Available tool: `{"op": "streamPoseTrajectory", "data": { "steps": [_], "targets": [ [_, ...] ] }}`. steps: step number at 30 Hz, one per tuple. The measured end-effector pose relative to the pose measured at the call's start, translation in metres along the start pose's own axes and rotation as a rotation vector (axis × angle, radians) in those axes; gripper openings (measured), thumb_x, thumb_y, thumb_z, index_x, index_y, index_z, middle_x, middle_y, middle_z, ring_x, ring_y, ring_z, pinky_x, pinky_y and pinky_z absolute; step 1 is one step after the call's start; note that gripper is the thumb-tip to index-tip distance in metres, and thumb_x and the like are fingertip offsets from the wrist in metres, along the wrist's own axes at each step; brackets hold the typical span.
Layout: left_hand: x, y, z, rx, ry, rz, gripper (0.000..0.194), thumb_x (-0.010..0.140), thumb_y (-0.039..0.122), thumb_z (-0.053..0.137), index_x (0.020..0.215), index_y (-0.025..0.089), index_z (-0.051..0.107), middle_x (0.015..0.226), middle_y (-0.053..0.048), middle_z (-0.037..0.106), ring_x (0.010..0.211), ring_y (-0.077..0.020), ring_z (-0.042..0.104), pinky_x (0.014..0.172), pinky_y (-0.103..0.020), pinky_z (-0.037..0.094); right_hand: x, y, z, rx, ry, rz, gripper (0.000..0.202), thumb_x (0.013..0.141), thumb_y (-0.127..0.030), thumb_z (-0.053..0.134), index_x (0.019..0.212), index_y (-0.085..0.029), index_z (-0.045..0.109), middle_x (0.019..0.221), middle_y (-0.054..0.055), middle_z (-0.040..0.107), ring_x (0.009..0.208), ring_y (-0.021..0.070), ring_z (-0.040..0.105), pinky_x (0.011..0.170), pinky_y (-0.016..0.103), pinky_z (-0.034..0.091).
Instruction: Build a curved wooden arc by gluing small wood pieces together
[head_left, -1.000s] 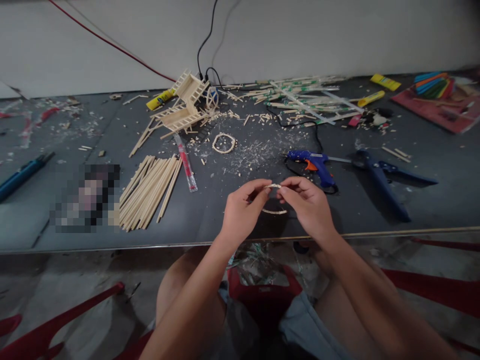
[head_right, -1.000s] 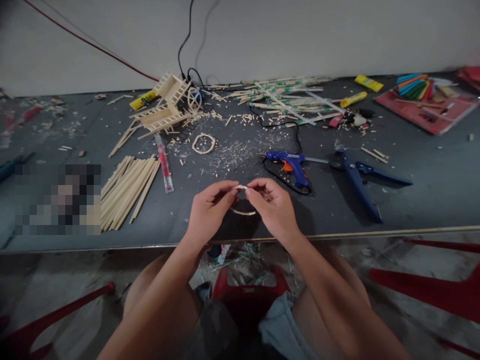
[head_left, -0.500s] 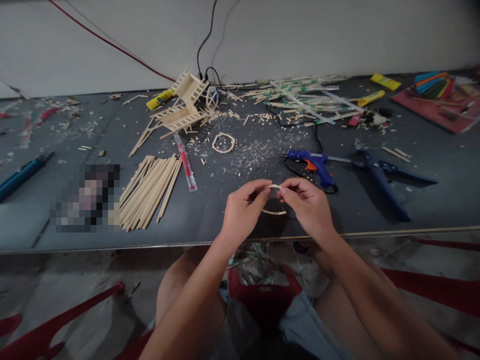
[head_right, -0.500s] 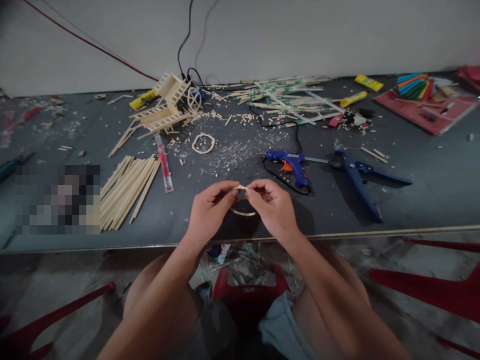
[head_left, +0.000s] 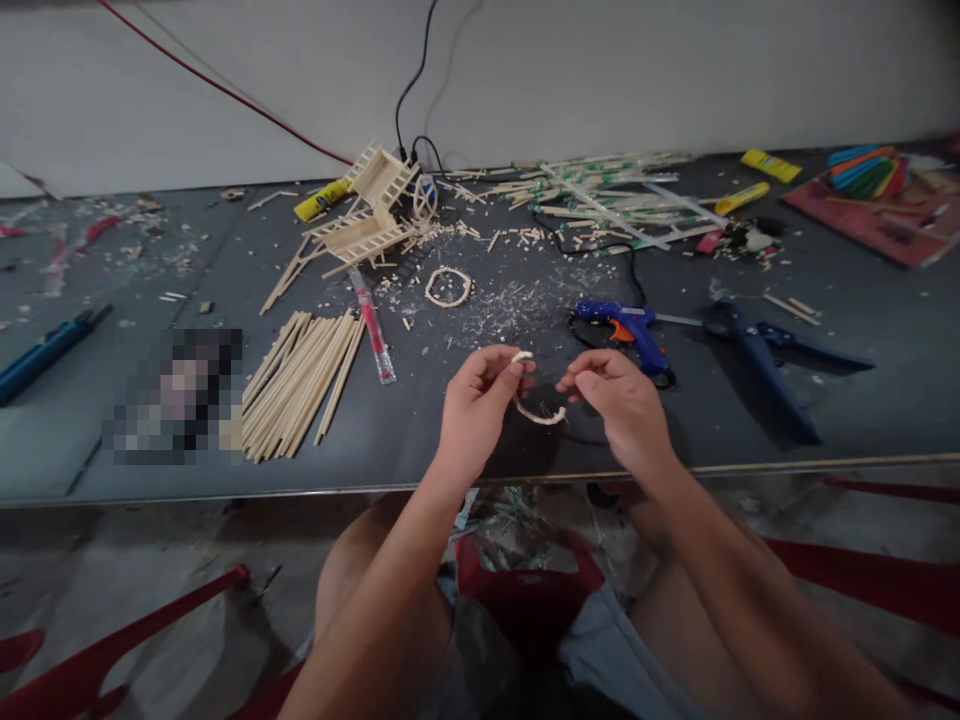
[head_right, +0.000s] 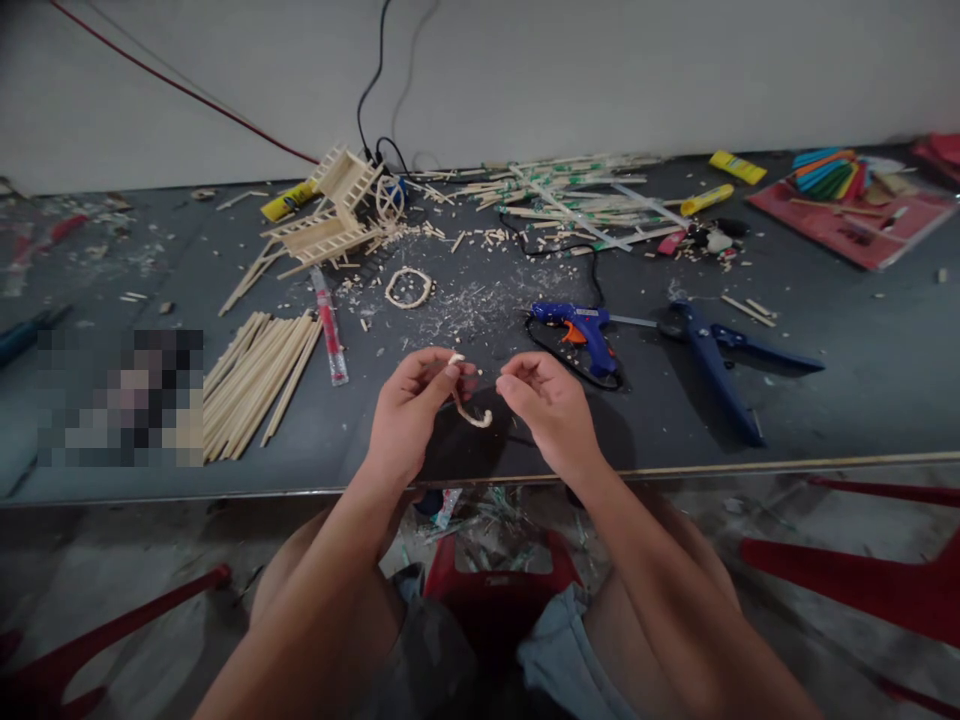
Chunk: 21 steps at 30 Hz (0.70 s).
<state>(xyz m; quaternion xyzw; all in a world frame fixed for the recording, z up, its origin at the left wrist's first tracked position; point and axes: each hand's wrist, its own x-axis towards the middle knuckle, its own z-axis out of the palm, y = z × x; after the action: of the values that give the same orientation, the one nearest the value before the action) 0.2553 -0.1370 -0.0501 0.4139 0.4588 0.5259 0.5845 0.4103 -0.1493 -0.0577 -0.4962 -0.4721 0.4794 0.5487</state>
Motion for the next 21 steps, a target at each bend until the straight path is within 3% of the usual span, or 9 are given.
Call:
{"op": "streamPoseTrajectory", "data": {
  "steps": [5,8,13,16,19,21],
  "targets": [
    [0.004,0.005,0.002,-0.205,0.016,-0.055,0.016,0.08,0.022,0.064,0.093,0.02,0.056,0.087,-0.001,0.072,0.075,-0.0118,0.068,0.074,-0.026,0.054,0.001,0.003,-0.006,-0.001,-0.182,-0.076,0.03,0.07,-0.032,0.078,0.095,-0.024,0.063,0.086,-0.001,0.062,0.08,0.013,0.058,0.072,0.025,0.046],
    [0.006,0.008,0.005,-0.242,0.022,-0.054,0.016,0.079,0.021,0.064,0.093,0.02,0.055,0.088,0.0,0.072,0.075,-0.0118,0.069,0.074,-0.026,0.054,-0.001,0.002,-0.006,-0.083,-0.205,-0.107,0.036,0.067,-0.028,0.08,0.099,-0.026,0.063,0.091,0.0,0.061,0.083,0.0137,0.058,0.071,0.026,0.046],
    [0.008,0.007,0.011,-0.218,-0.013,-0.072,0.018,0.078,0.024,0.066,0.093,0.02,0.057,0.09,-0.001,0.072,0.079,-0.0126,0.069,0.076,-0.026,0.054,-0.003,-0.002,-0.003,-0.136,-0.083,-0.107,0.011,0.076,-0.028,0.072,0.085,-0.024,0.068,0.084,-0.001,0.064,0.072,0.0109,0.059,0.068,0.025,0.048],
    [0.009,0.006,0.009,-0.16,-0.036,-0.053,0.018,0.078,0.027,0.068,0.093,0.019,0.062,0.091,-0.003,0.072,0.082,-0.0132,0.068,0.079,-0.027,0.053,-0.001,-0.003,-0.003,-0.067,0.039,-0.05,0.01,0.075,-0.03,0.073,0.08,-0.023,0.07,0.077,-0.002,0.067,0.063,0.0096,0.06,0.063,0.024,0.05],
    [0.013,0.011,-0.006,-0.03,0.014,0.034,0.02,0.079,0.032,0.066,0.093,0.018,0.066,0.09,-0.004,0.072,0.08,-0.0131,0.066,0.083,-0.031,0.053,0.003,-0.003,-0.004,0.01,0.09,-0.021,0.014,0.072,-0.032,0.075,0.082,-0.023,0.071,0.076,-0.002,0.069,0.06,0.0105,0.062,0.062,0.026,0.053],
    [0.019,0.02,-0.028,0.134,0.104,0.135,0.022,0.079,0.034,0.066,0.093,0.018,0.067,0.089,-0.005,0.072,0.08,-0.0141,0.065,0.083,-0.032,0.052,0.005,-0.004,-0.004,0.03,0.099,-0.025,0.015,0.072,-0.032,0.075,0.083,-0.023,0.071,0.073,-0.002,0.069,0.06,0.0114,0.063,0.061,0.028,0.054]
  ]
}}
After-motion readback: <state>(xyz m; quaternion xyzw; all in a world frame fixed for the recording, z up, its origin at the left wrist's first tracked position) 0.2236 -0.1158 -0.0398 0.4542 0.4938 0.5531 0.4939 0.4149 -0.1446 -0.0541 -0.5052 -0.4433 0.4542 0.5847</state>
